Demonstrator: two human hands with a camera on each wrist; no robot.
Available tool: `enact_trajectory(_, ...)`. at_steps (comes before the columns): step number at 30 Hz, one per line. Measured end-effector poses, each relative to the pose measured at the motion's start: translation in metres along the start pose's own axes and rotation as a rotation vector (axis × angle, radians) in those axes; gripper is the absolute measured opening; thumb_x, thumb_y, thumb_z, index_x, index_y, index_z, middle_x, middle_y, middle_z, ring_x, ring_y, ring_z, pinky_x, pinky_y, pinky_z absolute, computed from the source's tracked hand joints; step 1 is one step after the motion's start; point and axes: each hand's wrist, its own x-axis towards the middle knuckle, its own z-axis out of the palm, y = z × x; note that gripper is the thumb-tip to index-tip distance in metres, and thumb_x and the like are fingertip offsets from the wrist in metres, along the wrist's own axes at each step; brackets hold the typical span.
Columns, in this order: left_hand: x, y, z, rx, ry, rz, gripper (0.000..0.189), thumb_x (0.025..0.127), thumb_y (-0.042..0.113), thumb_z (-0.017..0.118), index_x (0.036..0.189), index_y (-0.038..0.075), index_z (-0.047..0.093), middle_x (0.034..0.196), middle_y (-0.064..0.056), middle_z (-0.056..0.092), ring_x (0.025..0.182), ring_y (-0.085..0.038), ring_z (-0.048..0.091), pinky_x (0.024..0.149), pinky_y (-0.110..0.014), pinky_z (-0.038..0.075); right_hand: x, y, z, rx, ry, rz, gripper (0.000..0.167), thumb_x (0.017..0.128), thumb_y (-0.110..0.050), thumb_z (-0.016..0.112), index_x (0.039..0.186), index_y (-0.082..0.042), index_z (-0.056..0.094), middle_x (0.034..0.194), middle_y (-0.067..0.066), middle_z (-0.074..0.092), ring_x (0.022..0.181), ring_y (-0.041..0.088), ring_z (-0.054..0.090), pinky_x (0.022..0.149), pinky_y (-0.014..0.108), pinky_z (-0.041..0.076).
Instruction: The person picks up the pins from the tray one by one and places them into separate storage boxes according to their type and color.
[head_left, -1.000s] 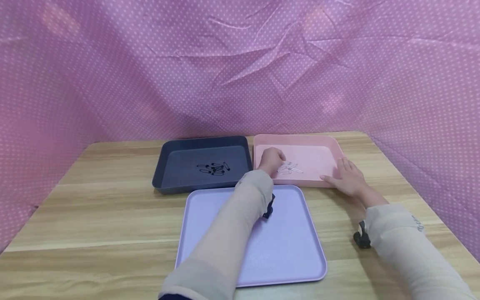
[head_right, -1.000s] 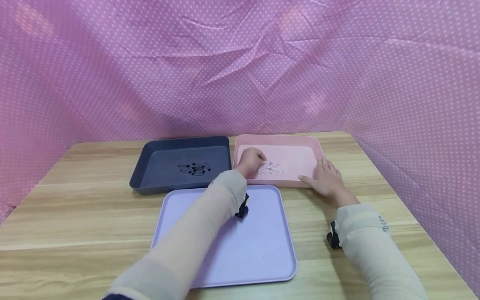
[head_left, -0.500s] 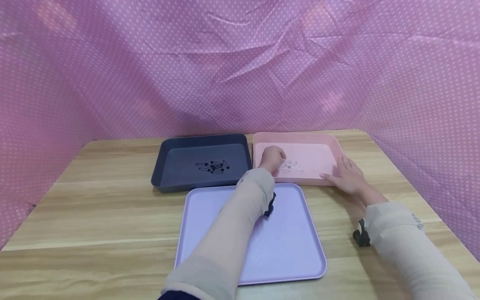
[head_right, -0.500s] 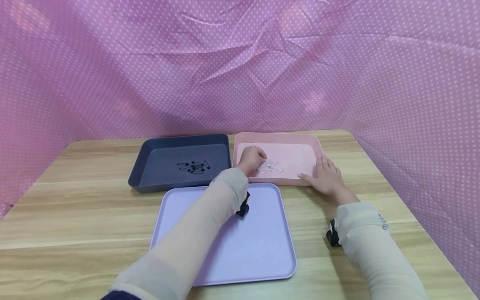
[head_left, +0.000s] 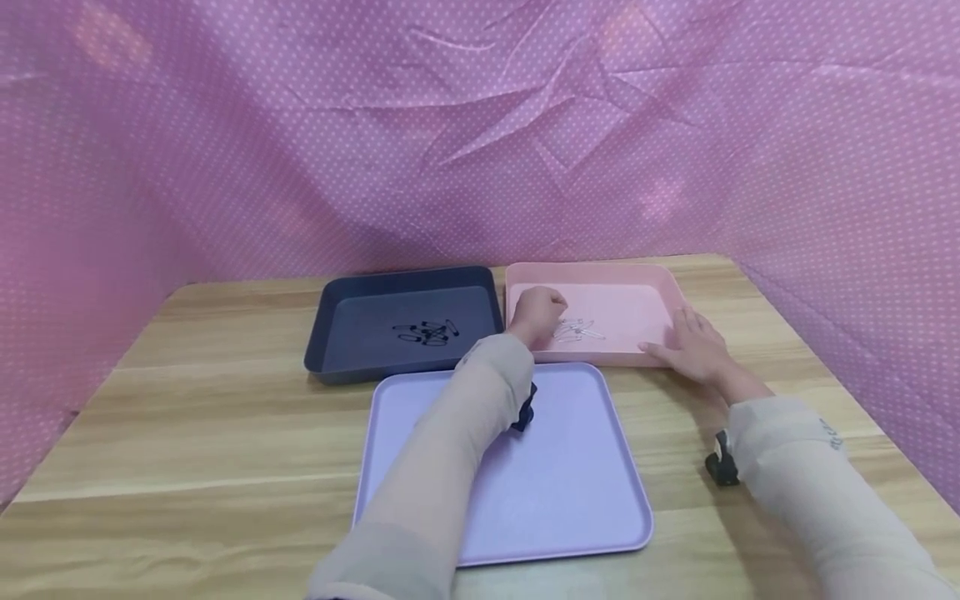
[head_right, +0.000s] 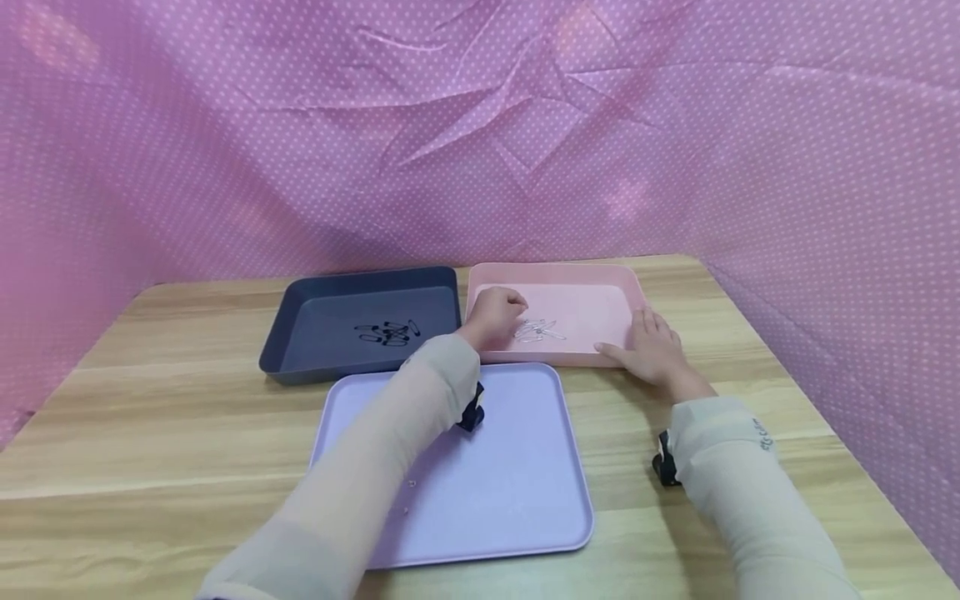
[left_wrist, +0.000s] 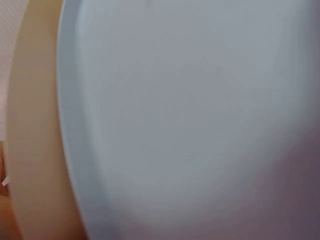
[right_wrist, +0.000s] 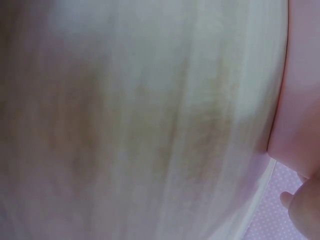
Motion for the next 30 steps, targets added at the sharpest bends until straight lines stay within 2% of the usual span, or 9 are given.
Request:
enact_trajectory(1,0.006,-0.005,0.003,-0.025,0.005,0.024,0.017,0.086,0.013,0.051,0.092,0.01,0.066,0.092,0.003,0.063,0.09,-0.009,0.053,0.081,-0.018,0.037,0.0,0.0,-0.001,-0.001,0.001,0.002,0.098,0.082,-0.057,0.04,0.129,0.016,-0.005,0.134,0.034,-0.008,0.12,0.05,-0.002,0.093,0.058,0.001)
enact_trajectory(5,0.004,0.001,-0.005,-0.04,-0.021,0.023,0.018,0.087,0.017,0.051,0.094,0.01,0.066,0.093,0.003,0.063,0.089,-0.009,0.053,0.08,-0.019,0.038,-0.001,0.001,-0.002,-0.004,-0.001,0.004,0.098,0.082,-0.057,0.04,0.129,0.017,-0.005,0.133,0.034,-0.008,0.12,0.05,-0.002,0.093,0.058,0.0)
enact_trajectory(7,-0.002,0.004,-0.01,-0.053,-0.015,0.036,0.018,0.086,0.017,0.052,0.094,0.01,0.066,0.094,0.002,0.062,0.089,-0.01,0.053,0.079,-0.02,0.039,-0.001,0.001,-0.002,-0.007,0.0,0.002,0.097,0.082,-0.056,0.04,0.128,0.017,-0.004,0.133,0.035,-0.008,0.12,0.05,-0.002,0.094,0.057,0.001)
enact_trajectory(8,-0.011,0.011,-0.017,-0.037,-0.026,0.025,0.019,0.086,0.015,0.051,0.096,0.008,0.066,0.096,0.0,0.062,0.092,-0.012,0.053,0.081,-0.021,0.038,-0.001,0.0,-0.002,-0.009,0.0,0.001,0.097,0.082,-0.056,0.04,0.128,0.018,-0.004,0.133,0.035,-0.008,0.12,0.05,-0.002,0.094,0.057,0.001)
enact_trajectory(13,-0.025,0.012,-0.027,-0.029,-0.028,0.078,0.017,0.084,0.014,0.053,0.093,0.007,0.066,0.094,-0.002,0.062,0.089,-0.013,0.053,0.079,-0.021,0.039,-0.003,-0.001,-0.002,-0.01,-0.005,-0.001,0.097,0.082,-0.056,0.039,0.128,0.019,-0.003,0.133,0.035,-0.008,0.12,0.049,-0.002,0.094,0.057,0.0)
enact_trajectory(19,-0.035,0.008,-0.034,-0.038,-0.069,0.064,0.014,0.083,0.016,0.056,0.089,0.007,0.064,0.092,-0.002,0.062,0.09,-0.013,0.053,0.08,-0.024,0.04,-0.002,-0.001,-0.001,-0.003,-0.016,0.004,0.099,0.082,-0.058,0.038,0.128,0.018,-0.005,0.134,0.034,-0.01,0.121,0.049,-0.004,0.094,0.056,-0.001)
enact_trajectory(26,-0.05,0.002,-0.041,-0.041,-0.146,0.022,0.014,0.084,0.019,0.056,0.093,0.011,0.062,0.103,-0.002,0.059,0.1,-0.016,0.05,0.085,-0.029,0.039,-0.003,0.0,0.0,0.004,-0.008,-0.002,0.099,0.082,-0.058,0.038,0.128,0.018,-0.004,0.133,0.034,-0.01,0.12,0.049,-0.003,0.094,0.057,-0.001)
enact_trajectory(30,-0.062,0.001,-0.048,-0.037,-0.169,-0.011,0.015,0.084,0.022,0.056,0.095,0.012,0.061,0.105,-0.002,0.057,0.099,-0.015,0.05,0.083,-0.03,0.04,-0.002,0.0,-0.001,-0.006,-0.001,-0.012,0.098,0.082,-0.058,0.038,0.128,0.018,-0.004,0.133,0.035,-0.009,0.12,0.049,-0.003,0.094,0.056,-0.001)
